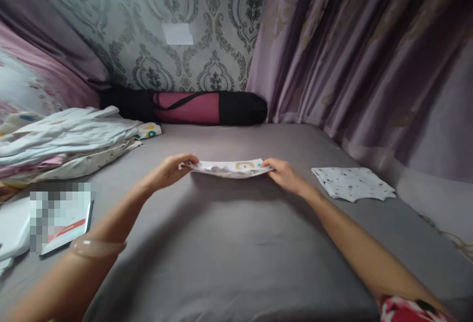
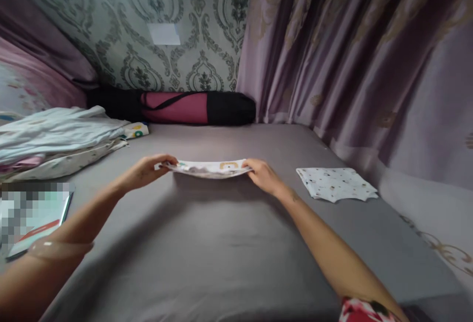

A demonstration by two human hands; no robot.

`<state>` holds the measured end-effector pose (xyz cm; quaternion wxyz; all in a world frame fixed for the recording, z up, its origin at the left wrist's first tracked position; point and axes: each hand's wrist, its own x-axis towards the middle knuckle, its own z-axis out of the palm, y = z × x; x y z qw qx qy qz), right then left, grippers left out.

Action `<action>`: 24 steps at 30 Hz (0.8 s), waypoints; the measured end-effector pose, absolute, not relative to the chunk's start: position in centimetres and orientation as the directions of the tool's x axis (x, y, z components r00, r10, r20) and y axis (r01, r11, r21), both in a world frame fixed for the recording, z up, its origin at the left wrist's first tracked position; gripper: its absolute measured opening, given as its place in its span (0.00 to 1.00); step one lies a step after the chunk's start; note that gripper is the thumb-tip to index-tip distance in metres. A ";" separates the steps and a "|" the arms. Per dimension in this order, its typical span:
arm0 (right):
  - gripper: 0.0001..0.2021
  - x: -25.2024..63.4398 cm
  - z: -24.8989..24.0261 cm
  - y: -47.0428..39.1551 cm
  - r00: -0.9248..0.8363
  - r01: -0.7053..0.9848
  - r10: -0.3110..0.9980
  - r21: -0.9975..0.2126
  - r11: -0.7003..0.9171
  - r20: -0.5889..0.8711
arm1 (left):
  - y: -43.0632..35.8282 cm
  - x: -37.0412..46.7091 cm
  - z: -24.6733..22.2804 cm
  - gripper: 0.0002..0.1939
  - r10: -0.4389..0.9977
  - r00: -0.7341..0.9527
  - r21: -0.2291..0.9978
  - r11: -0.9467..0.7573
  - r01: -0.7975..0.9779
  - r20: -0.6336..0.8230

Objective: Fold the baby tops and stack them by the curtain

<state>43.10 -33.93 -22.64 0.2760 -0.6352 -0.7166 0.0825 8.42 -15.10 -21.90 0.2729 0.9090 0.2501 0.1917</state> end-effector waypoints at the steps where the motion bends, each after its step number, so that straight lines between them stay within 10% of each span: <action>1: 0.14 42.7 -23.7 -34.9 -0.077 0.881 0.955 -0.429 0.200 0.286 | -16.2 8.0 -22.6 0.14 0.541 0.819 0.571 -0.740 0.356 0.191; 11: 0.24 41.0 -26.0 -38.9 -0.179 0.934 0.966 -0.277 0.227 0.186 | -20.0 6.2 -25.7 0.18 0.395 0.909 0.393 -0.863 0.317 0.135; 24: 0.30 36.0 -25.3 -30.4 0.102 0.960 0.990 -0.270 -0.072 0.096 | -20.0 13.6 -24.8 0.22 0.554 0.823 0.271 -0.817 0.509 0.124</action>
